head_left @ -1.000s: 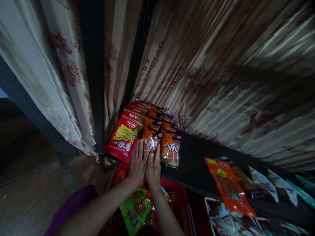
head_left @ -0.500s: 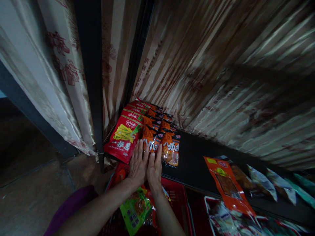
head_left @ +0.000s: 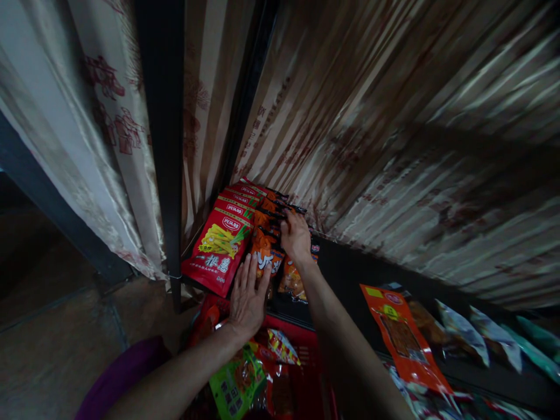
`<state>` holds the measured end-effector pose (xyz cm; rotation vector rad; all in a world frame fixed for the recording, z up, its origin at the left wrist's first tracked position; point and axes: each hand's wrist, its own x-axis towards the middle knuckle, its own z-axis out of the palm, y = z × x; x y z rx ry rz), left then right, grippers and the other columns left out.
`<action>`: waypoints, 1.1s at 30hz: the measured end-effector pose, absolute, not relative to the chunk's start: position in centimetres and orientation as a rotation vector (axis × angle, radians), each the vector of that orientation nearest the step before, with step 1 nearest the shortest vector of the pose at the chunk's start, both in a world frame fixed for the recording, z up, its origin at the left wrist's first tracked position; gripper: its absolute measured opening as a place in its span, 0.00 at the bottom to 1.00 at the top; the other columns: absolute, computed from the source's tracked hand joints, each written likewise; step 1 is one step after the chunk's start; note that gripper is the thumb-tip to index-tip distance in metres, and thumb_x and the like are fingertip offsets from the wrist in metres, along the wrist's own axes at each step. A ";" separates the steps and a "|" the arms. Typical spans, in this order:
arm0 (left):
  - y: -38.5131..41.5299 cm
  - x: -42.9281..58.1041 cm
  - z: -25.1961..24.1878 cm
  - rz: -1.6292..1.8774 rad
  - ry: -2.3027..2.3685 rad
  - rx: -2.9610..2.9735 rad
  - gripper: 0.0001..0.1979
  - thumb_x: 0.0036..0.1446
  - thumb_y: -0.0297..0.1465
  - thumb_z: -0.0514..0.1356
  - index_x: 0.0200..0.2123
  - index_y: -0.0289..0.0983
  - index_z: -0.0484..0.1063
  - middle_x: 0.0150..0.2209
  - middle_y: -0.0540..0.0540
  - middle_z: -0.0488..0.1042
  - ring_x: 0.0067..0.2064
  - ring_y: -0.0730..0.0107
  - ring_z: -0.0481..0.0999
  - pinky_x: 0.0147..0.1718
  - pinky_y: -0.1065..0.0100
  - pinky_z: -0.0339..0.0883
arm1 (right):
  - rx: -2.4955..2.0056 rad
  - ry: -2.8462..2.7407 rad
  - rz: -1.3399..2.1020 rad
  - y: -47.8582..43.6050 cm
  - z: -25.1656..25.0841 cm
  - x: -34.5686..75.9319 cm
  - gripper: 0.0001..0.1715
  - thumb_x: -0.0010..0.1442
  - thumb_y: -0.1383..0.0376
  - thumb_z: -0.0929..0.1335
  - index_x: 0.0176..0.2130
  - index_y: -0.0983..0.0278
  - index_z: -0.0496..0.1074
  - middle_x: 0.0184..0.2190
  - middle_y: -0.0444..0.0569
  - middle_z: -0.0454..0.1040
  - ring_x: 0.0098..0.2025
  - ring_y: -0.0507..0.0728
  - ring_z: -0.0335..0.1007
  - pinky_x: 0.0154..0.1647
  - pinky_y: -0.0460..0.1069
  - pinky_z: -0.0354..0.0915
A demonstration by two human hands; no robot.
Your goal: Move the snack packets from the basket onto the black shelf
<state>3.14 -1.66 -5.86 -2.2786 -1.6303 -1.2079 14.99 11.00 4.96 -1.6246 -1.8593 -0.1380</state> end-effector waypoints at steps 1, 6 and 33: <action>-1.7 3.2 -5.9 -1.207 -1.628 -2.285 0.36 0.56 0.18 0.53 0.66 0.38 0.46 0.68 0.32 0.44 0.69 0.50 0.40 0.60 0.49 0.57 | -1.684 -1.883 -0.118 12.2 5.2 15.2 0.25 0.63 0.65 0.58 0.57 0.66 0.67 0.56 0.55 0.69 0.61 0.59 0.60 0.64 0.58 0.51; -1.6 3.1 -6.2 -1.216 -1.631 -2.297 0.35 0.56 0.23 0.56 0.66 0.36 0.47 0.68 0.32 0.42 0.69 0.48 0.40 0.60 0.49 0.57 | -2.025 -1.955 0.000 14.7 6.4 15.3 0.20 0.61 0.65 0.63 0.51 0.61 0.73 0.51 0.52 0.75 0.54 0.60 0.69 0.57 0.54 0.61; -1.6 2.9 -5.1 -1.272 -1.708 -2.260 0.34 0.60 0.35 0.53 0.66 0.31 0.45 0.68 0.32 0.43 0.69 0.48 0.40 0.61 0.47 0.53 | -1.427 -1.458 -0.204 6.3 4.0 14.5 0.25 0.65 0.56 0.57 0.55 0.64 0.65 0.57 0.58 0.65 0.60 0.59 0.59 0.59 0.60 0.58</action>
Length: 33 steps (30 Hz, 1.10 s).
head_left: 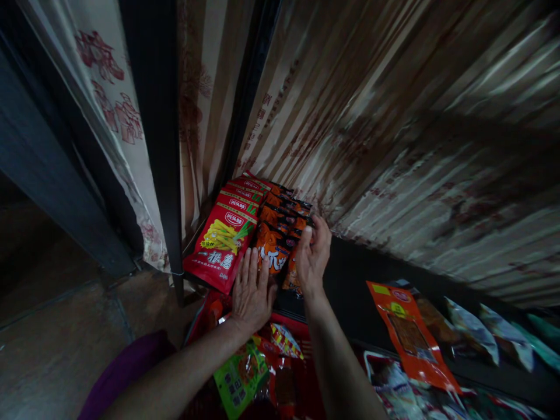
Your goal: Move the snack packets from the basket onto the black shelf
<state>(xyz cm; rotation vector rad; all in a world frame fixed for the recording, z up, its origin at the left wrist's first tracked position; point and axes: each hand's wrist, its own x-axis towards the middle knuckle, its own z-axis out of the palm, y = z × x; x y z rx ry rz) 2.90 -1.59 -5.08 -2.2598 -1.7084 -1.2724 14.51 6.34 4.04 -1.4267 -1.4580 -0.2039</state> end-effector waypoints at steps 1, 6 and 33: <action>-1.6 2.8 -5.0 -1.271 -1.701 -2.262 0.34 0.61 0.35 0.53 0.66 0.31 0.45 0.68 0.32 0.42 0.69 0.48 0.40 0.61 0.47 0.53 | -1.417 -1.422 -0.202 4.4 3.3 14.1 0.25 0.65 0.56 0.57 0.56 0.64 0.64 0.58 0.58 0.63 0.61 0.59 0.58 0.60 0.60 0.58; -1.9 2.2 -4.9 -1.261 -1.713 -2.257 0.33 0.63 0.33 0.50 0.67 0.33 0.41 0.69 0.34 0.39 0.69 0.51 0.39 0.62 0.48 0.53 | -1.488 -1.321 0.056 -3.7 -1.1 12.2 0.25 0.65 0.56 0.59 0.58 0.63 0.62 0.60 0.58 0.62 0.63 0.61 0.56 0.60 0.62 0.58; -2.6 2.8 -6.9 -1.192 -1.646 -2.280 0.32 0.63 0.27 0.51 0.67 0.38 0.42 0.69 0.34 0.41 0.69 0.51 0.42 0.60 0.48 0.56 | -1.620 -1.483 0.128 -4.1 -4.5 11.5 0.28 0.65 0.61 0.56 0.62 0.65 0.58 0.61 0.57 0.63 0.64 0.59 0.56 0.63 0.62 0.56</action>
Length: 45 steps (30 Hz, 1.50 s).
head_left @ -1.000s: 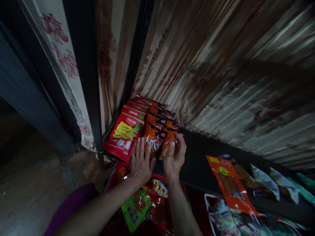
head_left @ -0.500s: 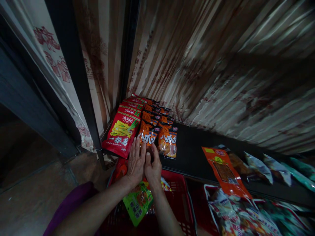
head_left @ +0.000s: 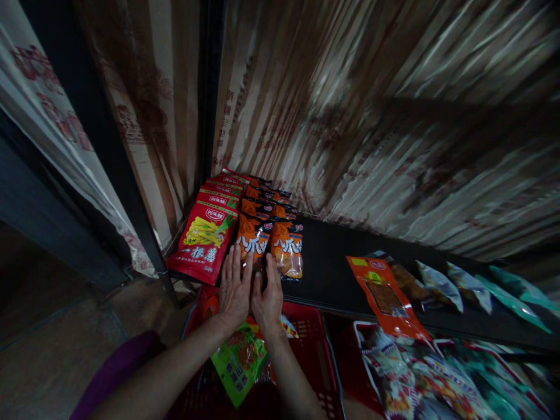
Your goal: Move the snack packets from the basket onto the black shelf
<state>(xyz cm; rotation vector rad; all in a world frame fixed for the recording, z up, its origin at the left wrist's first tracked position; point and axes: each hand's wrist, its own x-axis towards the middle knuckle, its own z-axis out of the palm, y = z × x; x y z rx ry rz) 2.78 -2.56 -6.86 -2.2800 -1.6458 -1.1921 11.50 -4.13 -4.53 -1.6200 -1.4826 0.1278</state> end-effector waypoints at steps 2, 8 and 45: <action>-2.7 2.6 -6.7 -1.191 -1.627 -2.278 0.32 0.62 0.28 0.52 0.67 0.37 0.43 0.69 0.34 0.41 0.69 0.50 0.41 0.60 0.47 0.55 | -1.603 -1.482 0.028 -4.7 -4.6 12.2 0.28 0.65 0.61 0.56 0.62 0.65 0.57 0.62 0.58 0.61 0.66 0.59 0.52 0.63 0.62 0.55; -3.2 2.5 -6.1 -1.217 -1.496 -2.272 0.32 0.60 0.32 0.55 0.65 0.32 0.50 0.68 0.31 0.41 0.69 0.47 0.41 0.62 0.46 0.51 | -1.658 -1.327 -0.146 -5.1 -3.7 16.6 0.29 0.65 0.58 0.57 0.62 0.66 0.56 0.63 0.62 0.57 0.66 0.62 0.50 0.63 0.64 0.54; -2.9 4.6 -5.0 -1.174 -1.355 -2.213 0.23 0.58 0.34 0.60 0.56 0.38 0.66 0.63 0.36 0.60 0.68 0.48 0.46 0.61 0.44 0.53 | -1.701 -1.216 0.372 -0.2 -3.0 22.4 0.38 0.59 0.47 0.62 0.60 0.66 0.60 0.53 0.59 0.72 0.52 0.62 0.70 0.54 0.59 0.64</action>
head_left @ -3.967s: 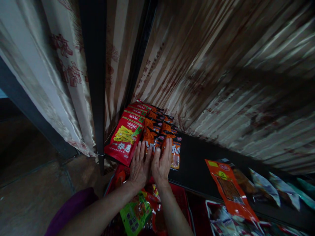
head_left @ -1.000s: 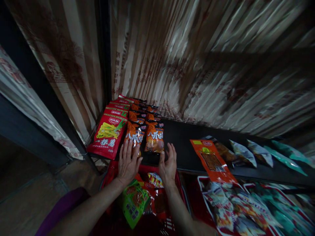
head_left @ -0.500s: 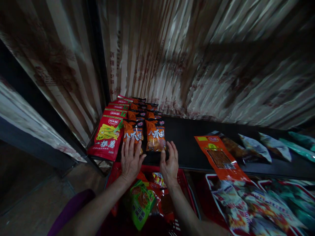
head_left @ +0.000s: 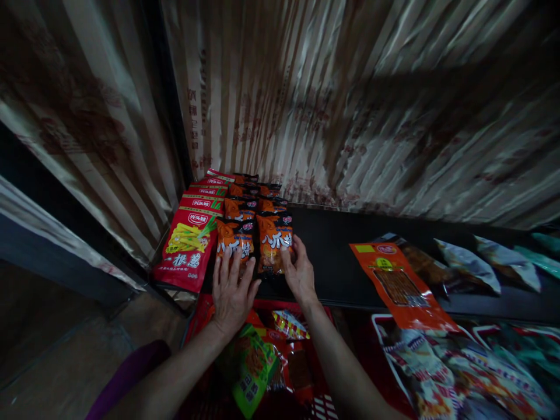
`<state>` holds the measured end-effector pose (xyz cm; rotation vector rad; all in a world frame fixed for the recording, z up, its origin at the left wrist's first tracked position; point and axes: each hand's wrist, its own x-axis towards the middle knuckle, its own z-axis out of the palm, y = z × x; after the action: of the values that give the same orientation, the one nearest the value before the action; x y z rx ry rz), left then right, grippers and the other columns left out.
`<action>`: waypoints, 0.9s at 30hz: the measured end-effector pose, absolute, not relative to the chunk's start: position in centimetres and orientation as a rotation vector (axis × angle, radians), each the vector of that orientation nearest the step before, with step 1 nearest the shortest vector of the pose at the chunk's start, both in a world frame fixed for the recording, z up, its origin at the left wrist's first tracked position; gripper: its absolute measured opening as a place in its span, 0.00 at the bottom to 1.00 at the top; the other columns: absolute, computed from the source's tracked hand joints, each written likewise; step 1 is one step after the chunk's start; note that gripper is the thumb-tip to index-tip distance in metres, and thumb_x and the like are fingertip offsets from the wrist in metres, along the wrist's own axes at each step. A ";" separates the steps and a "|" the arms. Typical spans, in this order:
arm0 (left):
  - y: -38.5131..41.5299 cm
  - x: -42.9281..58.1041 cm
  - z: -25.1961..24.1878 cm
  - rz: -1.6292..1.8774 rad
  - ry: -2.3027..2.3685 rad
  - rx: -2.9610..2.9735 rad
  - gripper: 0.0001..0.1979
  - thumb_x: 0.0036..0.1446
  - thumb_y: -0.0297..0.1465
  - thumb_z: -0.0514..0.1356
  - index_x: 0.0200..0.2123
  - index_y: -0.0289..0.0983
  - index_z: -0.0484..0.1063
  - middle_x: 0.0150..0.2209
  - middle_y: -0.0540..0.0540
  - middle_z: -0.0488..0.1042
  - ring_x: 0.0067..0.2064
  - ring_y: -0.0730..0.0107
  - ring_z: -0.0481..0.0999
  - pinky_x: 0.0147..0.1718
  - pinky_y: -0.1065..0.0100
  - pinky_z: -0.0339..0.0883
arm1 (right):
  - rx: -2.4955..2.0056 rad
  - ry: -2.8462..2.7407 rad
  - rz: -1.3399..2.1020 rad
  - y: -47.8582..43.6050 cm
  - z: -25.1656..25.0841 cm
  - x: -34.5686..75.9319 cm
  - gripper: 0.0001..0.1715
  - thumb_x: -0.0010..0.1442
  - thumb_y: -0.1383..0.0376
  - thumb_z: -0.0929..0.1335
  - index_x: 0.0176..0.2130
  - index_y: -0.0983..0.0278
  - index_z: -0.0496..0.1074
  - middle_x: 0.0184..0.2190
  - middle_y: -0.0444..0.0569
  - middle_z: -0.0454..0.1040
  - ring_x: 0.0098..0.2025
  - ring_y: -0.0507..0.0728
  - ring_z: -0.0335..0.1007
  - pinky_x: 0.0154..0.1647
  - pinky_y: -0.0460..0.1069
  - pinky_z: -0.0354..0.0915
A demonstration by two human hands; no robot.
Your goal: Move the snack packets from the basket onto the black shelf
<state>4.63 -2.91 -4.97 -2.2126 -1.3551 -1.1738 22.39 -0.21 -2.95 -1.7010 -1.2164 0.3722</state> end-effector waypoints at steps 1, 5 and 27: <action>-2.9 4.6 -5.0 -1.179 -1.349 -2.213 0.22 0.58 0.33 0.60 0.56 0.38 0.67 0.63 0.36 0.61 0.68 0.49 0.47 0.61 0.44 0.53 | -1.707 -1.212 0.405 -0.2 -3.0 22.2 0.38 0.58 0.47 0.62 0.60 0.65 0.60 0.51 0.58 0.73 0.50 0.62 0.72 0.52 0.58 0.66; -2.8 4.9 -4.9 -1.175 -1.372 -2.225 0.21 0.58 0.32 0.59 0.56 0.39 0.67 0.64 0.37 0.59 0.68 0.49 0.45 0.61 0.43 0.53 | -1.665 -1.185 0.463 -0.6 -3.6 21.8 0.36 0.59 0.49 0.63 0.60 0.64 0.59 0.47 0.55 0.76 0.45 0.60 0.75 0.46 0.54 0.70; -2.7 7.9 -5.9 -1.179 -1.301 -2.328 0.22 0.57 0.35 0.60 0.56 0.47 0.67 0.59 0.47 0.67 0.67 0.49 0.52 0.61 0.44 0.52 | -1.399 -0.973 0.704 -1.5 -5.0 22.2 0.34 0.55 0.52 0.69 0.56 0.61 0.61 0.47 0.54 0.75 0.47 0.60 0.73 0.50 0.56 0.68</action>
<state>7.88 -2.69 -5.91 -2.3285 -1.3008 -1.1787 22.21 -1.51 -4.98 -1.3989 -0.9731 0.7040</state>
